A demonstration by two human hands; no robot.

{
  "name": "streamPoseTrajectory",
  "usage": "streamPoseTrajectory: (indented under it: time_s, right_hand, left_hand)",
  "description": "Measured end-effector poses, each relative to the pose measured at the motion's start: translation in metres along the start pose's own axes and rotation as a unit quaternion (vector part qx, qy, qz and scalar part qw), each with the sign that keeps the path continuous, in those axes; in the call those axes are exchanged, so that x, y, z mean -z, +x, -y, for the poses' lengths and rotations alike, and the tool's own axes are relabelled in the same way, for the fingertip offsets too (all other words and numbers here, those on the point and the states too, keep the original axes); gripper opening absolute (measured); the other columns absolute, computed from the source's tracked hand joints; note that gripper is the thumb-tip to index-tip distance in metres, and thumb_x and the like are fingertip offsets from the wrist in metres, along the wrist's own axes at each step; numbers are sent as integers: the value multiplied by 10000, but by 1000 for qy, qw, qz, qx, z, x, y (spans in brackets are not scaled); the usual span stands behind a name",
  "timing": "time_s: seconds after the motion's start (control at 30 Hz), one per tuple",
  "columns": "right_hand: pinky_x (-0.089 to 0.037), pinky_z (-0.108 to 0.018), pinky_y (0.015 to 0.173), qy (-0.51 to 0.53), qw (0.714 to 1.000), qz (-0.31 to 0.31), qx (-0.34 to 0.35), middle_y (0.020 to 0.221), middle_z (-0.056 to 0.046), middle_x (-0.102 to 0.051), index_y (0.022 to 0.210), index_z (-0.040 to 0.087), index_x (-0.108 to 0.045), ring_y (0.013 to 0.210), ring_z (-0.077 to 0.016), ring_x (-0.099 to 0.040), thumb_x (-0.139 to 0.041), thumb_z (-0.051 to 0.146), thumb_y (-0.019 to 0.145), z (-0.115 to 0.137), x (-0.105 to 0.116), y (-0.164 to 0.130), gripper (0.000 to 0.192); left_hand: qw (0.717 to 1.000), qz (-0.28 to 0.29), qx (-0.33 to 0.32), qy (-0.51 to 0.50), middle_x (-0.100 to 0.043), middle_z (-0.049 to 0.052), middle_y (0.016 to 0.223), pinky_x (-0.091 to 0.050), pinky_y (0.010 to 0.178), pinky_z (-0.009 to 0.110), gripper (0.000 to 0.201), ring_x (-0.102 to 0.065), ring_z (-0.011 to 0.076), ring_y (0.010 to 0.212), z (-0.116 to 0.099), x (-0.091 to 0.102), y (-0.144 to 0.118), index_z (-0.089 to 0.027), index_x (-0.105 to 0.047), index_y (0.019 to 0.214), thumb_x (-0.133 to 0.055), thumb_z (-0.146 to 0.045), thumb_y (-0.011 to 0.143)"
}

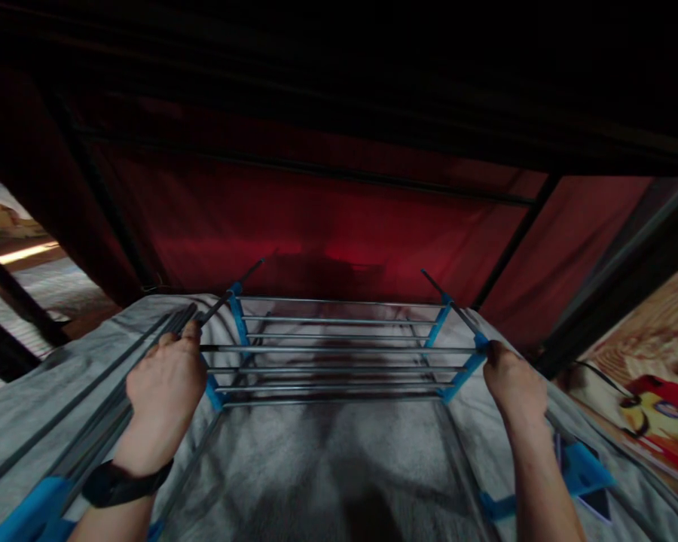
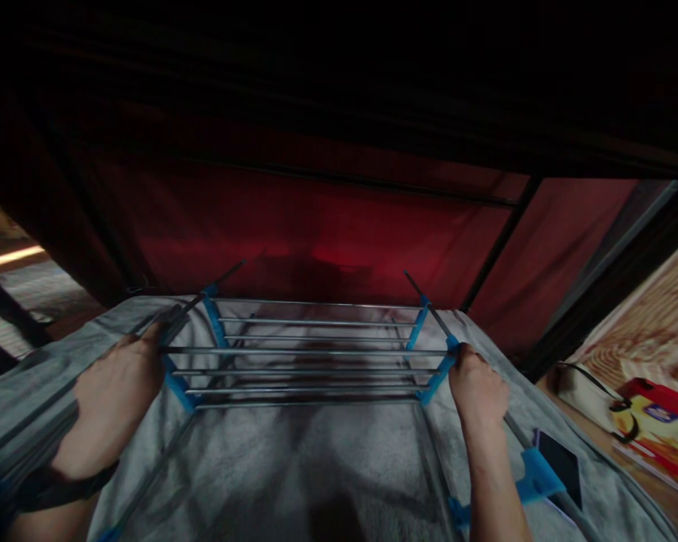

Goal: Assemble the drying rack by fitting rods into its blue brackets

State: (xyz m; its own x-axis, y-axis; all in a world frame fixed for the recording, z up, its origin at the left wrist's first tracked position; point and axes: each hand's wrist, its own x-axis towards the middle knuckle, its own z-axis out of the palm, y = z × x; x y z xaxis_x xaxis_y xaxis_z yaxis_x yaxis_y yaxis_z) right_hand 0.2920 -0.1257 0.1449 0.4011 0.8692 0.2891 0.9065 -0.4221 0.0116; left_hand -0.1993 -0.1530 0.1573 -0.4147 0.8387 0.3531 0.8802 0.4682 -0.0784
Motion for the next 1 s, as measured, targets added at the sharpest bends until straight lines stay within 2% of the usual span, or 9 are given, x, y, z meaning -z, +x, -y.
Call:
streamPoseTrajectory:
  time_s: [0.17,0.37,0.67,0.83,1.0]
  right_hand:
    - [-534,-414,751,1,999,-42,-7,959,-196,-712,1226,155,-609,880,-329,-721,-296,275,986,11,5,31,413]
    - [-533,-428,780,7,999,-40,17,963,-224,-704,1152,114,-647,902,-339,-720,-304,243,976,25,-11,55,406]
    - [-534,-414,779,20,999,-1,34,989,-197,-715,1205,155,-641,930,-335,-715,-330,283,977,24,-40,67,407]
    - [-535,-429,767,25,999,-5,28,991,-216,-713,1194,144,-653,922,-347,-715,-307,278,978,27,-44,71,429]
    - [-527,-417,765,20,999,-20,33,968,-231,-714,1207,122,-648,892,-333,-716,-349,244,957,28,-42,68,408]
  left_hand:
    - [999,-24,-16,-15,-630,143,974,-466,616,328,431,-686,320,857,-8,5,17,-132,-517,1284,-212,-175,983]
    - [998,-34,-19,-48,-643,184,963,-507,676,364,433,-686,333,893,-19,-2,33,-78,-577,1192,-211,-135,967]
    - [998,-23,-11,-54,-652,205,1029,-527,767,339,411,-681,306,999,-27,-15,40,-76,-588,1206,-288,-81,925]
    - [998,-23,-13,-50,-651,214,1042,-531,724,354,455,-683,320,977,-31,-20,44,-68,-548,1276,-266,-70,919]
    - [998,-24,-14,-55,-646,221,1048,-524,750,358,447,-681,316,973,-31,-18,39,-76,-552,1289,-288,-95,929]
